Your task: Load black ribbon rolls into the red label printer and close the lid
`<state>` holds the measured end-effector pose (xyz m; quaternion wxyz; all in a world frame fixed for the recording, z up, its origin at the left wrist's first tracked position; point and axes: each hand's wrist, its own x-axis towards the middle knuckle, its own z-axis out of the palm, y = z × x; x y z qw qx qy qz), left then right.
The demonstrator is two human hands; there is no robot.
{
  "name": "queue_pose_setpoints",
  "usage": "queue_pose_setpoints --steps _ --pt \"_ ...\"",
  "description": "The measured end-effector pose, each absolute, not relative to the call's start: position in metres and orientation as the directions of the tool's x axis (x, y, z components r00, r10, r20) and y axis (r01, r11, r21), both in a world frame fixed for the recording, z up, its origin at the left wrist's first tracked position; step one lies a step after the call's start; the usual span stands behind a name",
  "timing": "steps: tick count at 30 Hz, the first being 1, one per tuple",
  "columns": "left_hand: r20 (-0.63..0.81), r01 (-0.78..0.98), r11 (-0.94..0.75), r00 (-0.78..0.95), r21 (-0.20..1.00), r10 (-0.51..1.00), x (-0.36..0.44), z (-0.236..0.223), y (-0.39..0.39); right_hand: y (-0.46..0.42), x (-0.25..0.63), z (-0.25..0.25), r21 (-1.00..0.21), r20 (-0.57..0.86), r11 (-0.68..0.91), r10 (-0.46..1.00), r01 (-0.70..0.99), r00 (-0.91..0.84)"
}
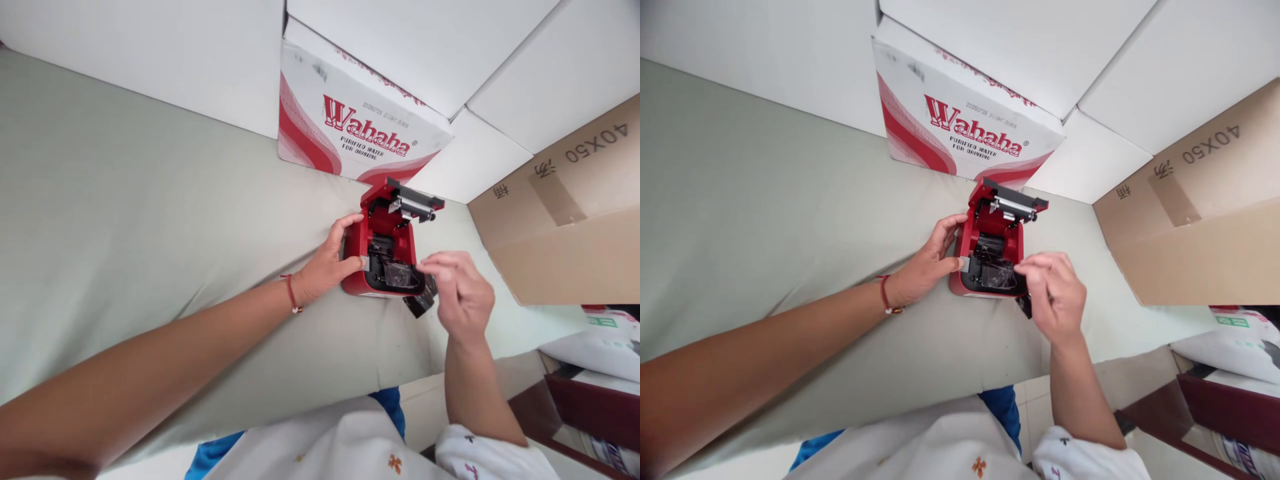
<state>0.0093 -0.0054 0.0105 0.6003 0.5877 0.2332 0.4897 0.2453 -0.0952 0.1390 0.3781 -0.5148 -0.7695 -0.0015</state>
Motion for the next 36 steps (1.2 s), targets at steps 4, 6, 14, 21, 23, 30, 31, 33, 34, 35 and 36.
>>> queue_pose_setpoints --steps 4,6,14,21,23,30,31,33,34,35,36 --pt "0.262 -0.304 -0.143 0.397 0.942 0.88 0.009 0.01 -0.006 -0.054 0.246 0.16 -0.482 0.294 0.312 0.938 0.819 -0.184" --pt "0.255 -0.32 -0.127 0.397 0.939 0.881 0.01 0.011 -0.005 -0.034 0.241 0.165 -0.423 0.116 0.279 0.96 0.862 -0.254" --pt "0.269 -0.341 -0.137 0.38 0.93 0.885 0.011 0.008 -0.003 0.003 0.2 0.173 0.099 -0.345 0.234 0.92 0.967 -0.187" --pt "0.3 -0.348 -0.17 0.364 0.922 0.882 0.013 0.004 -0.001 -0.009 0.203 0.175 -0.069 -0.266 0.172 0.946 0.983 -0.184" --pt "0.28 -0.355 -0.141 0.38 0.924 0.881 0.012 0.004 -0.001 -0.029 0.217 0.182 -0.287 -0.148 0.147 0.97 0.946 -0.195" --pt "0.203 -0.368 -0.041 0.413 0.929 0.888 0.008 0.012 -0.002 -0.091 0.302 0.193 -0.756 0.174 -0.029 0.954 0.654 0.244" --pt "0.197 -0.367 -0.036 0.411 0.929 0.89 0.008 0.014 -0.003 -0.094 0.311 0.188 -0.74 0.114 -0.095 0.958 0.666 0.263" --pt "0.185 -0.368 -0.022 0.412 0.93 0.892 0.008 0.016 -0.003 -0.096 0.322 0.172 -0.683 -0.041 -0.206 0.969 0.701 0.245" --pt "0.178 -0.369 -0.014 0.416 0.929 0.892 0.008 0.017 -0.003 -0.095 0.324 0.162 -0.665 -0.109 -0.234 0.97 0.709 0.218" --pt "0.174 -0.372 -0.006 0.42 0.928 0.891 0.008 0.018 -0.003 -0.095 0.324 0.152 -0.663 -0.161 -0.248 0.969 0.706 0.189" --pt "0.171 -0.375 0.001 0.424 0.927 0.889 0.009 0.018 -0.003 -0.095 0.322 0.143 -0.673 -0.196 -0.256 0.966 0.694 0.167"
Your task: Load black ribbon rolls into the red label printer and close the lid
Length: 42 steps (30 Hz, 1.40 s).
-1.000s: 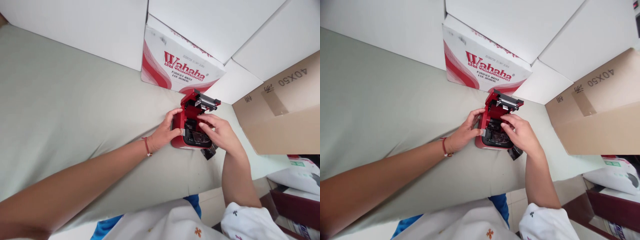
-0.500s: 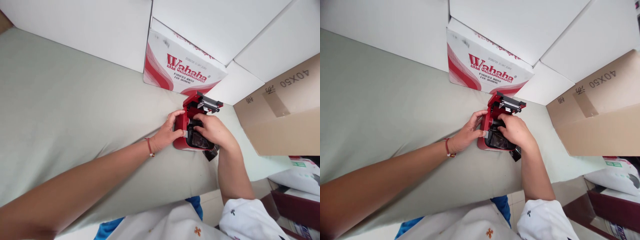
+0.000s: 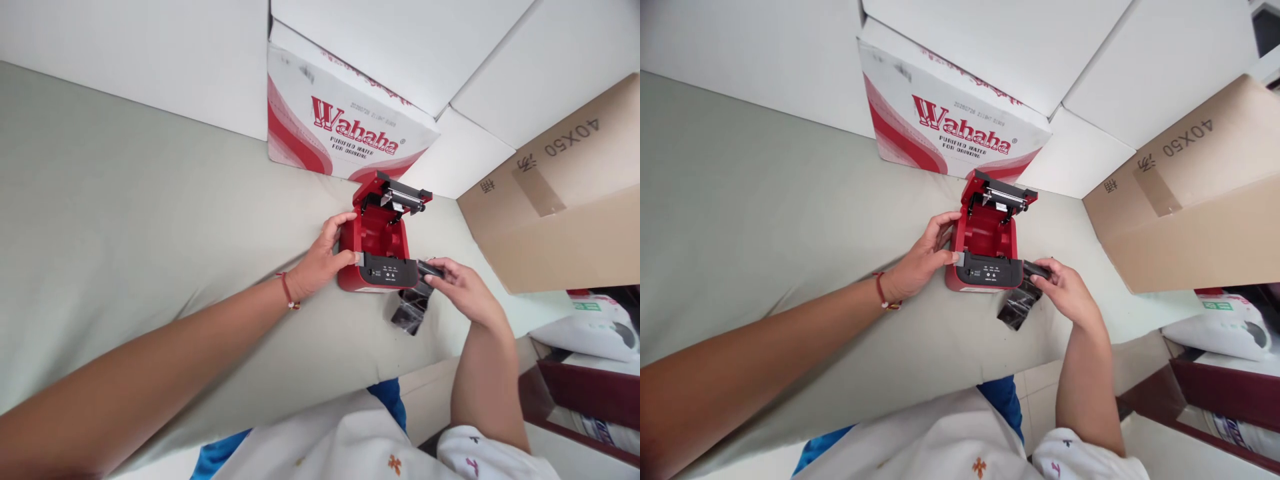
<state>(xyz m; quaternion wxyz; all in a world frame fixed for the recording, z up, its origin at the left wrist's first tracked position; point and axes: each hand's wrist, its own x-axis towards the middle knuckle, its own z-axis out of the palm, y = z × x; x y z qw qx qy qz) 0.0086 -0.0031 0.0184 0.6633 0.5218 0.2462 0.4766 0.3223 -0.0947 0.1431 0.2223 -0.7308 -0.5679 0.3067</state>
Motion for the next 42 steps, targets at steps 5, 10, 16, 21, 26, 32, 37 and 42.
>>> queue_pose_setpoints --steps 5,10,16,21,26,32,37,42 --pt "0.175 -0.392 0.011 0.435 0.92 0.883 0.01 0.017 -0.002 -0.09 0.326 0.116 -0.628 -0.106 -0.277 0.956 0.727 0.273" --pt "0.19 -0.381 -0.013 0.431 0.925 0.882 0.01 0.016 -0.002 -0.083 0.349 0.103 -0.452 -0.013 -0.297 0.945 0.841 0.327" --pt "0.195 -0.37 -0.029 0.42 0.929 0.886 0.009 0.012 -0.001 -0.085 0.353 0.081 -0.401 0.012 -0.297 0.944 0.866 0.329" --pt "0.201 -0.372 -0.032 0.424 0.928 0.883 0.009 0.009 -0.002 -0.08 0.364 0.082 -0.337 0.165 -0.363 0.886 0.869 0.434" --pt "0.186 -0.355 -0.024 0.431 0.935 0.883 0.007 0.01 -0.006 -0.074 0.371 0.079 -0.231 0.083 -0.381 0.909 0.895 0.409" --pt "0.202 -0.344 -0.052 0.416 0.937 0.887 0.006 0.013 -0.01 -0.077 0.375 0.082 -0.113 0.007 -0.451 0.89 0.885 0.455" --pt "0.211 -0.313 -0.085 0.395 0.946 0.894 0.007 0.008 -0.015 -0.111 0.388 0.157 -0.139 -0.124 -0.413 0.909 0.9 0.398" --pt "0.224 -0.307 -0.101 0.394 0.946 0.891 0.006 0.003 -0.017 -0.129 0.351 0.259 -0.349 -0.209 0.157 0.948 0.924 -0.24"
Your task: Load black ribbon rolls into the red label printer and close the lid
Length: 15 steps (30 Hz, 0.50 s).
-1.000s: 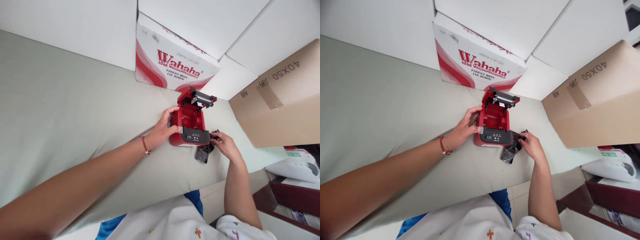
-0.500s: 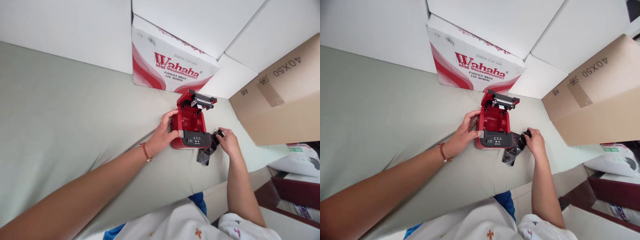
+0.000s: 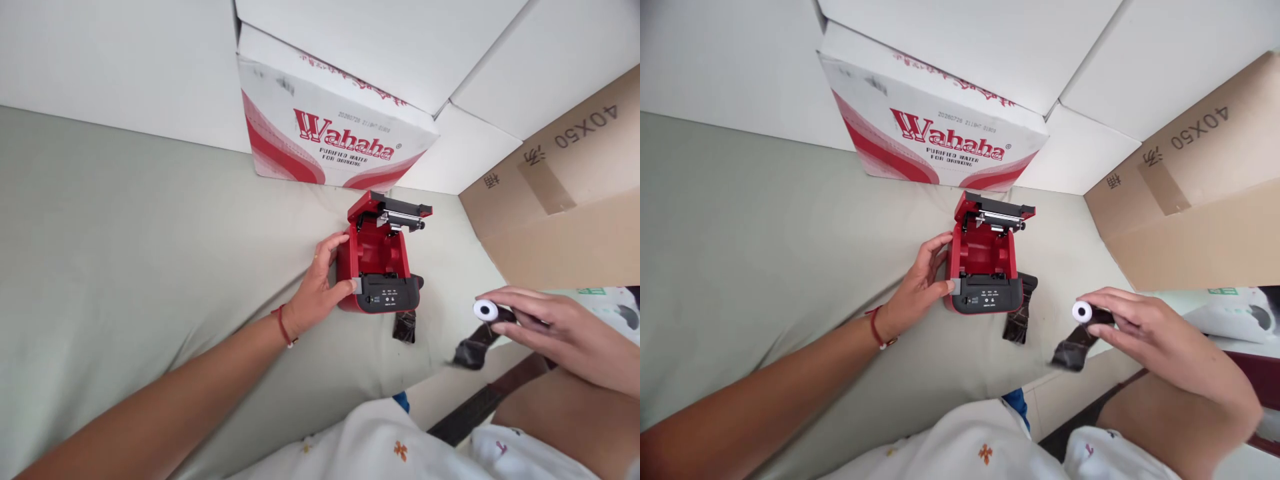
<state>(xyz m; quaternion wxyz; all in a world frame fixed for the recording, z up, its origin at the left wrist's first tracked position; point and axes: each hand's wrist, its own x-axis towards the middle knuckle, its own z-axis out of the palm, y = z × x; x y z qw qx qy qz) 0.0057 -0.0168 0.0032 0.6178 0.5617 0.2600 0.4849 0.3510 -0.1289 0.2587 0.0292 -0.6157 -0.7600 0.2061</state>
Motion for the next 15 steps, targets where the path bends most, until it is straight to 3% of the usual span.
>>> queue_pose_setpoints --steps 3,7,11,15 --pt "0.242 -0.273 -0.14 0.39 0.952 0.888 0.004 0.005 -0.02 -0.106 0.298 0.265 -0.424 -0.121 0.322 0.906 0.846 -0.405" --pt "0.417 -0.098 -0.405 0.237 0.909 0.878 0.001 0.016 -0.032 -0.066 0.238 0.218 -0.368 -0.073 0.311 0.93 0.876 -0.36" --pt "0.674 0.098 -0.685 0.124 0.722 0.728 0.001 0.031 -0.048 -0.042 0.212 0.178 -0.188 -0.144 0.234 0.954 0.954 -0.263" --pt "0.833 0.158 -0.868 0.243 0.471 0.496 0.001 0.039 -0.057 -0.024 0.201 0.172 -0.058 -0.228 0.175 0.956 0.983 -0.183"
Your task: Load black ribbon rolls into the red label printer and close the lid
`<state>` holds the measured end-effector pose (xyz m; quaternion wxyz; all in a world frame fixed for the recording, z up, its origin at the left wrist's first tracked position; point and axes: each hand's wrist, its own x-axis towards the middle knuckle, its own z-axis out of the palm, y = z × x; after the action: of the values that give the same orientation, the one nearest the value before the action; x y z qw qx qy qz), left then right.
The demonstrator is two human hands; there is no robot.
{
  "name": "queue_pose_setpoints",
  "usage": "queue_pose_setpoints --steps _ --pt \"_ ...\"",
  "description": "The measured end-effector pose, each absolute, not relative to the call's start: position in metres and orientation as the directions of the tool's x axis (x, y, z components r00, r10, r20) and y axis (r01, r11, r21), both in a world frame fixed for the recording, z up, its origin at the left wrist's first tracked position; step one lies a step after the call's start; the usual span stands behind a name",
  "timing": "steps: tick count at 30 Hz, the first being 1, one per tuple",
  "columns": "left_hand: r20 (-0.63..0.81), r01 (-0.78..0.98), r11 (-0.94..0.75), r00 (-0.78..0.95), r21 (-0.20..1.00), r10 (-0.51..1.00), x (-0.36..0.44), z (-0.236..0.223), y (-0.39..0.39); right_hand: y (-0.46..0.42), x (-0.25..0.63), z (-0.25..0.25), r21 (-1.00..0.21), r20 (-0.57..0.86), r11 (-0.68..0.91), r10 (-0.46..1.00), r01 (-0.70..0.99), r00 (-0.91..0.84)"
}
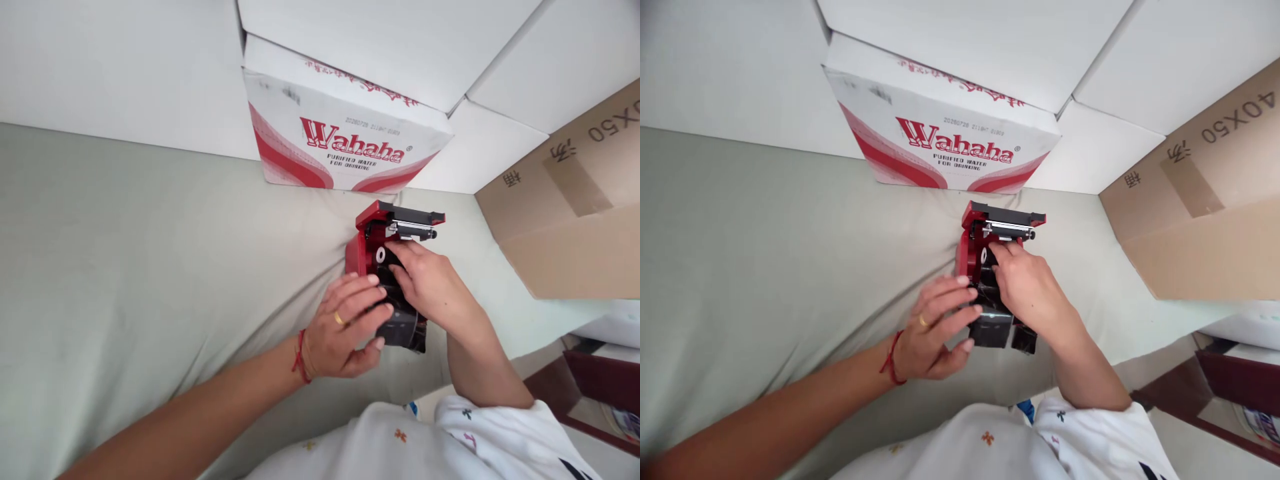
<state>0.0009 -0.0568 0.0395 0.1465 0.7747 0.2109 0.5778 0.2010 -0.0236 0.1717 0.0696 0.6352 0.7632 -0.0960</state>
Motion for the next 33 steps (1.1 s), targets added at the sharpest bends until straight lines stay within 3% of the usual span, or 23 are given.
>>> queue_pose_setpoints --steps 5,9,13,17,19,21,23,25,29,33 --pt "0.863 0.202 -0.94 0.378 0.276 0.335 0.0 0.045 -0.058 -0.003 0.194 0.168 0.04 -0.271 0.151 0.953 0.988 -0.135" --pt "0.863 0.211 -0.95 0.408 0.23 0.299 0.002 0.052 -0.056 0.004 0.193 0.157 0.002 -0.233 0.175 0.957 0.984 -0.17" --pt "0.855 0.259 -0.94 0.411 0.224 0.317 0.005 0.055 -0.057 0.005 0.201 0.154 -0.161 -0.202 0.195 0.953 0.968 -0.225" --pt "0.837 0.278 -0.932 0.43 0.233 0.338 0.007 0.055 -0.061 -0.013 0.225 0.175 -0.367 -0.145 0.426 0.852 0.827 -0.503" --pt "0.838 0.288 -0.93 0.428 0.229 0.339 0.007 0.055 -0.063 -0.028 0.237 0.191 -0.473 -0.047 0.493 0.814 0.73 -0.579" --pt "0.843 0.29 -0.93 0.418 0.228 0.337 0.007 0.057 -0.064 -0.039 0.245 0.204 -0.546 0.135 0.462 0.872 0.699 -0.471" --pt "0.844 0.282 -0.93 0.416 0.234 0.339 0.007 0.058 -0.065 -0.041 0.247 0.208 -0.524 0.354 0.41 0.902 0.746 -0.247" --pt "0.841 0.281 -0.93 0.42 0.235 0.34 0.007 0.059 -0.065 -0.033 0.247 0.204 -0.412 0.483 0.401 0.857 0.818 -0.178" --pt "0.845 0.301 -0.925 0.41 0.231 0.344 0.009 0.06 -0.063 -0.011 0.245 0.191 -0.203 0.433 0.566 0.784 0.799 -0.446" --pt "0.858 0.293 -0.928 0.387 0.232 0.337 0.012 0.064 -0.06 -0.014 0.246 0.194 -0.187 0.433 0.63 0.742 0.754 -0.512"
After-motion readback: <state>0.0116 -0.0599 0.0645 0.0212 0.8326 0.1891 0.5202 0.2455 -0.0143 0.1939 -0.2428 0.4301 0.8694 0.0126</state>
